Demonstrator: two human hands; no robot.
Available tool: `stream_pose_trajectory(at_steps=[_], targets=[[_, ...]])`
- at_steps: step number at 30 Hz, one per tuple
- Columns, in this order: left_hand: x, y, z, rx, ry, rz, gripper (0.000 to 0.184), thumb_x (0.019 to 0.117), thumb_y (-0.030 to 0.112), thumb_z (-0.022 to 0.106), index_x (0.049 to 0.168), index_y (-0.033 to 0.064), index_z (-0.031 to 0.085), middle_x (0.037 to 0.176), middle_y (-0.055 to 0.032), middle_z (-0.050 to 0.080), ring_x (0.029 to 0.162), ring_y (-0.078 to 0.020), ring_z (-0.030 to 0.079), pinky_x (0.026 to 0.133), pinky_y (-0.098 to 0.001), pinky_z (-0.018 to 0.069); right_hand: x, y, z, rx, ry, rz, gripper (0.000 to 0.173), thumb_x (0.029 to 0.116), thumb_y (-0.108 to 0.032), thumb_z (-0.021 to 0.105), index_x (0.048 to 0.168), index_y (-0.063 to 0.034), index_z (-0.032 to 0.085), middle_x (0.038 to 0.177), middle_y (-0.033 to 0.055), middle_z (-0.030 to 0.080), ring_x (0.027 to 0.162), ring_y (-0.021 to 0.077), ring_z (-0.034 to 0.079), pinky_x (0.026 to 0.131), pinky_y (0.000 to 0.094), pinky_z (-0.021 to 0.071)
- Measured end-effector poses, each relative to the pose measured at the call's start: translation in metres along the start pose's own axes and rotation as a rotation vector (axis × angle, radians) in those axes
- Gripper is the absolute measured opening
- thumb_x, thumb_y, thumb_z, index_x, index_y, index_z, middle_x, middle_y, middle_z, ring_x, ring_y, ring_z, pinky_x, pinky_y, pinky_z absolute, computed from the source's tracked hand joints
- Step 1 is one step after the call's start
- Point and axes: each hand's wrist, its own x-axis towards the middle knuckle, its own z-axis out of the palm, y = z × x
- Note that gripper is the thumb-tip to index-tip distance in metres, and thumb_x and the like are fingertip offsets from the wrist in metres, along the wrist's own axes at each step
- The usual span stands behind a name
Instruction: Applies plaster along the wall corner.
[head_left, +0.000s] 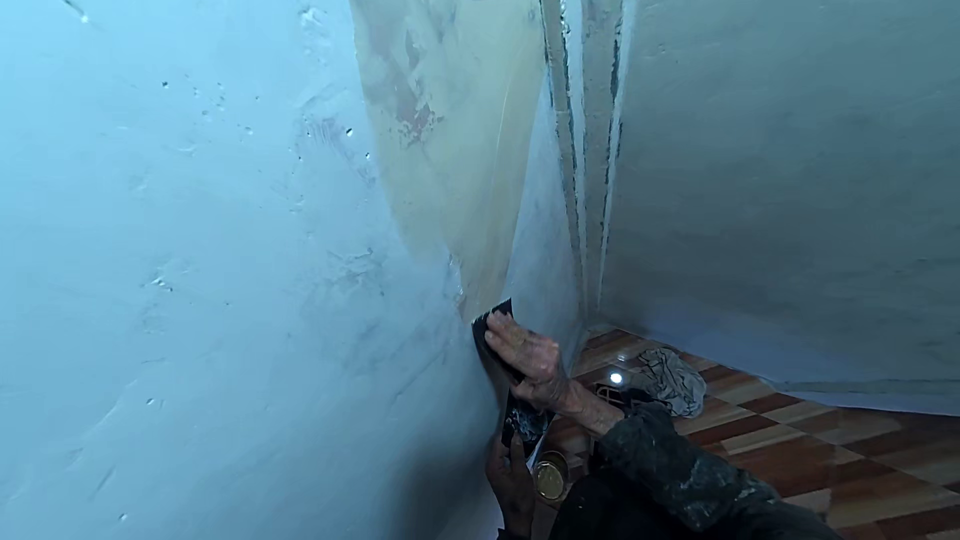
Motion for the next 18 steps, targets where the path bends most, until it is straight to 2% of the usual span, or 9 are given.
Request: stream_pose_trajectory(at_steps=[3, 5, 7, 8, 10, 12, 14, 18], targets=[[-0.012, -0.001, -0.003, 0.024, 0.006, -0.005, 0.019, 0.0914, 0.005, 0.058, 0.096, -0.0092, 0.069, 0.079, -0.005, 0.068, 0.074, 0.0018, 0.063, 0.073, -0.016, 0.0539, -0.046, -0.014, -0.01, 0.064, -0.184, -0.054, 0.036, 0.0929, -0.011, 0.053, 0.123, -0.001, 0.071, 0.128, 0.0199, 0.07, 0.127, 0.0309, 0.065, 0.114, 0.045, 0.0472], [-0.017, -0.001, -0.003, 0.074, 0.015, -0.001, 0.021, 0.0913, 0.006, 0.058, 0.098, -0.0103, 0.069, 0.079, -0.0076, 0.067, 0.072, -0.0005, 0.062, 0.07, -0.0176, 0.0527, -0.045, -0.01, -0.034, 0.094, -0.225, -0.03, 0.031, 0.0966, -0.008, 0.053, 0.119, -0.0013, 0.073, 0.123, 0.0159, 0.074, 0.123, 0.026, 0.068, 0.111, 0.0413, 0.0499], [-0.02, 0.002, -0.001, 0.084, 0.026, 0.005, 0.022, 0.0912, 0.004, 0.058, 0.102, -0.0119, 0.069, 0.08, -0.0091, 0.068, 0.072, -0.001, 0.062, 0.071, -0.0184, 0.053, 0.002, 0.006, -0.068, 0.017, -0.088, 0.101, 0.028, 0.096, -0.005, 0.054, 0.113, 0.0038, 0.074, 0.111, 0.016, 0.077, 0.107, 0.0205, 0.074, 0.097, 0.0344, 0.0586], [-0.024, 0.002, 0.001, 0.068, 0.035, -0.003, 0.021, 0.0915, 0.003, 0.058, 0.101, -0.0118, 0.069, 0.079, -0.0081, 0.067, 0.07, -0.0006, 0.062, 0.07, -0.0184, 0.0533, 0.036, 0.016, -0.086, -0.048, -0.01, 0.183, 0.028, 0.0942, -0.004, 0.057, 0.114, 0.0051, 0.074, 0.106, 0.0162, 0.077, 0.096, 0.0187, 0.076, 0.087, 0.0326, 0.0612], [-0.031, 0.006, 0.006, 0.029, 0.044, -0.026, 0.019, 0.092, 0.003, 0.059, 0.1, -0.0114, 0.069, 0.079, -0.0077, 0.068, 0.069, -0.0003, 0.063, 0.069, -0.0189, 0.0549, 0.108, 0.037, -0.116, -0.127, 0.071, 0.303, 0.031, 0.0982, -0.002, 0.059, 0.127, 0.0049, 0.068, 0.104, 0.0199, 0.075, 0.084, 0.0208, 0.074, 0.077, 0.0343, 0.0603], [-0.034, 0.01, 0.014, -0.007, 0.05, -0.029, 0.017, 0.0915, 0.001, 0.058, 0.097, -0.0101, 0.069, 0.078, -0.0064, 0.068, 0.068, 0.0, 0.063, 0.068, -0.0183, 0.0546, 0.175, 0.063, -0.126, -0.148, 0.177, 0.294, 0.033, 0.1012, -0.003, 0.056, 0.132, 0.0039, 0.065, 0.107, 0.0211, 0.074, 0.089, 0.0223, 0.073, 0.083, 0.035, 0.0586], [-0.035, 0.013, 0.021, -0.037, 0.05, -0.03, 0.017, 0.0916, 0.0, 0.058, 0.1, -0.0107, 0.069, 0.08, -0.0071, 0.069, 0.071, 0.0001, 0.064, 0.071, -0.0183, 0.0551, 0.231, 0.092, -0.123, -0.15, 0.294, 0.239, 0.031, 0.1, -0.004, 0.054, 0.125, 0.0036, 0.07, 0.103, 0.0177, 0.076, 0.088, 0.0192, 0.074, 0.084, 0.034, 0.0589], [-0.037, 0.02, 0.03, -0.063, 0.064, -0.036, 0.019, 0.0924, -0.002, 0.059, 0.104, -0.0122, 0.069, 0.088, -0.01, 0.073, 0.078, 0.0004, 0.067, 0.078, -0.0173, 0.056, 0.273, 0.109, -0.117, -0.148, 0.296, 0.259, 0.031, 0.1002, -0.006, 0.054, 0.124, -0.0007, 0.073, 0.105, 0.0151, 0.077, 0.093, 0.0194, 0.074, 0.087, 0.0354, 0.0569]])
